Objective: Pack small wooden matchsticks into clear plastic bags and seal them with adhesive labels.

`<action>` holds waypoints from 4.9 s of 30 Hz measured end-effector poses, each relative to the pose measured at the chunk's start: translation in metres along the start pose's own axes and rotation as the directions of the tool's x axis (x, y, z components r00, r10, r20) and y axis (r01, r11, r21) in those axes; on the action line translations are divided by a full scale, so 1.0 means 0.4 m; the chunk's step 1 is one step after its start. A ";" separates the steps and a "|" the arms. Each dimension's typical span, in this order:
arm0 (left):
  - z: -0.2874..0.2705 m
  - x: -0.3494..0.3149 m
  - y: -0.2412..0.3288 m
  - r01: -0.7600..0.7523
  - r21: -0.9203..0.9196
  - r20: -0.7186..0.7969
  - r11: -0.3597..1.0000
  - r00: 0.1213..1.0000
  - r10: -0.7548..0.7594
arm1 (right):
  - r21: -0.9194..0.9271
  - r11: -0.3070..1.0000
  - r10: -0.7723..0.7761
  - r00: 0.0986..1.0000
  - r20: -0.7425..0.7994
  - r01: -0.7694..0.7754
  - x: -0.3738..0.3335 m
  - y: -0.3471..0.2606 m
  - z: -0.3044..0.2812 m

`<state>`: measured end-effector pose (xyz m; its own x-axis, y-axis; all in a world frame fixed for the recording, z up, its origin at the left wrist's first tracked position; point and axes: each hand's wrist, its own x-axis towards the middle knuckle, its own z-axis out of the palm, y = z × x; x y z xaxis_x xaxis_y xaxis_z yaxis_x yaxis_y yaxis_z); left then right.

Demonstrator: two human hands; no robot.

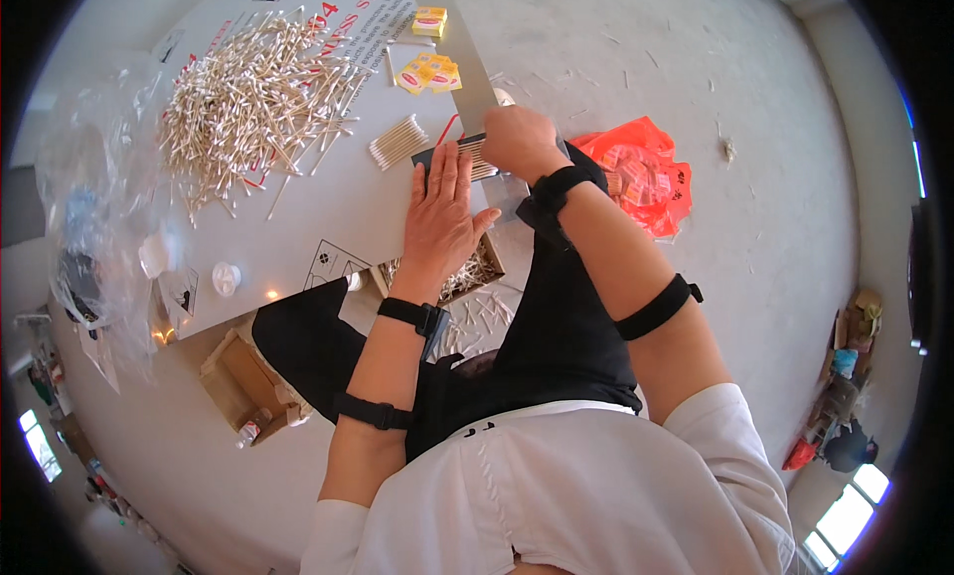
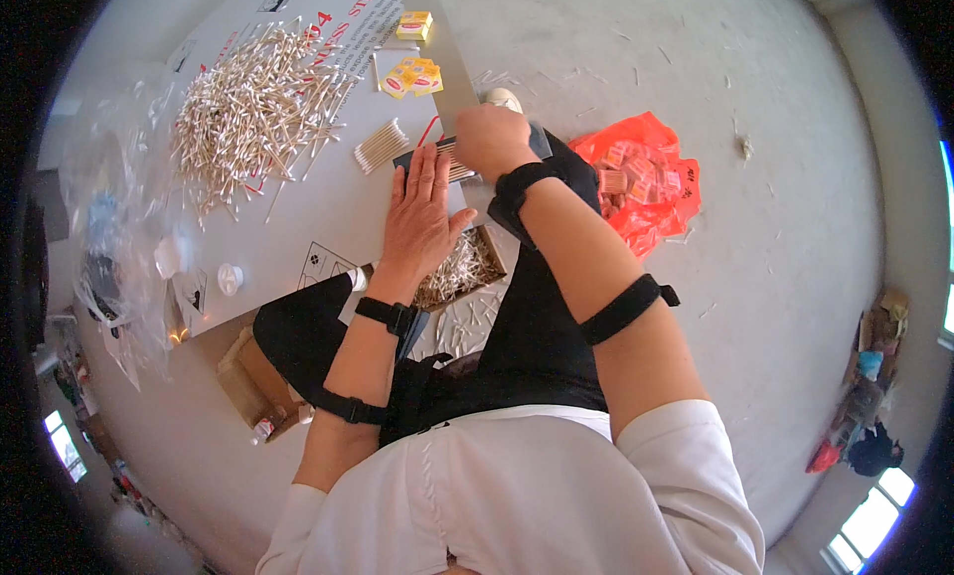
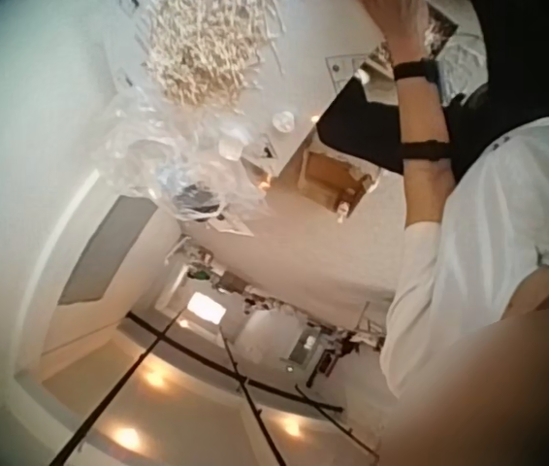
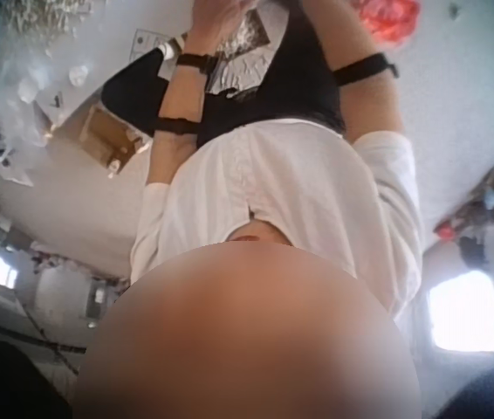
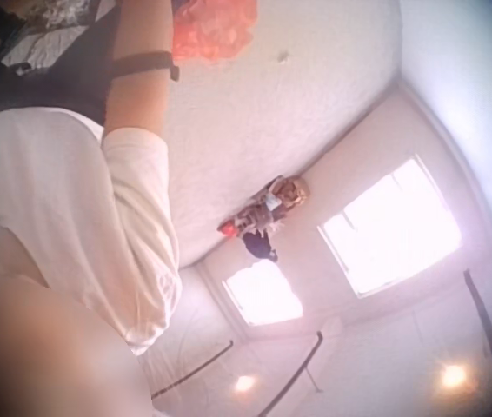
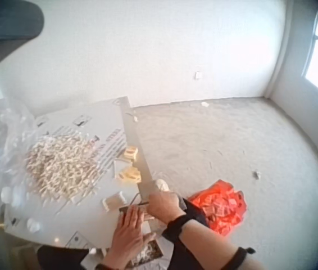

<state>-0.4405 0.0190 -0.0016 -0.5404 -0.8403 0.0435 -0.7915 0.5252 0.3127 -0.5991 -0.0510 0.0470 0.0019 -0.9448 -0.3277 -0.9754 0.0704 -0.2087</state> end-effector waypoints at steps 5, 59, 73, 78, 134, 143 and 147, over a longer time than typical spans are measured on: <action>0.005 0.002 -0.006 -0.055 0.022 -0.040 0.998 0.998 0.056 | 0.102 0.988 0.114 0.993 0.033 -0.117 0.000 0.018 -0.016; 0.052 0.063 0.068 0.235 0.121 -0.106 0.964 0.969 -0.223 | 0.764 -0.632 0.417 0.887 0.198 0.127 -0.026 0.082 0.231; 0.044 0.063 0.065 0.254 0.095 -0.070 0.963 0.966 -0.248 | 0.753 -0.646 0.404 0.892 0.203 0.121 -0.028 0.087 0.225; 0.049 0.033 0.072 0.257 0.116 -0.081 0.959 0.965 -0.249 | 0.722 -0.685 0.359 0.908 0.217 0.098 -0.032 0.093 0.230; -0.084 0.405 -0.319 0.428 -0.075 -0.092 0.901 0.896 -0.434 | 0.654 -0.755 0.273 0.927 0.257 0.041 -0.050 0.091 0.227; -0.083 0.362 -0.329 0.364 -0.443 -0.146 0.820 0.872 -0.466 | 0.658 -0.752 0.264 0.929 0.258 0.031 -0.054 0.088 0.221; -0.114 0.347 -0.277 0.363 -0.657 -0.106 0.661 0.824 -0.557 | 0.666 -0.745 0.253 0.936 0.244 0.028 -0.059 0.104 0.229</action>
<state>-0.4150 -0.1618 0.0129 0.0262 -0.9989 -0.0376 -0.5318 -0.0458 0.8456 -0.6195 0.0034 -0.0386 -0.1916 -0.7888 -0.5840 0.8735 0.1342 -0.4679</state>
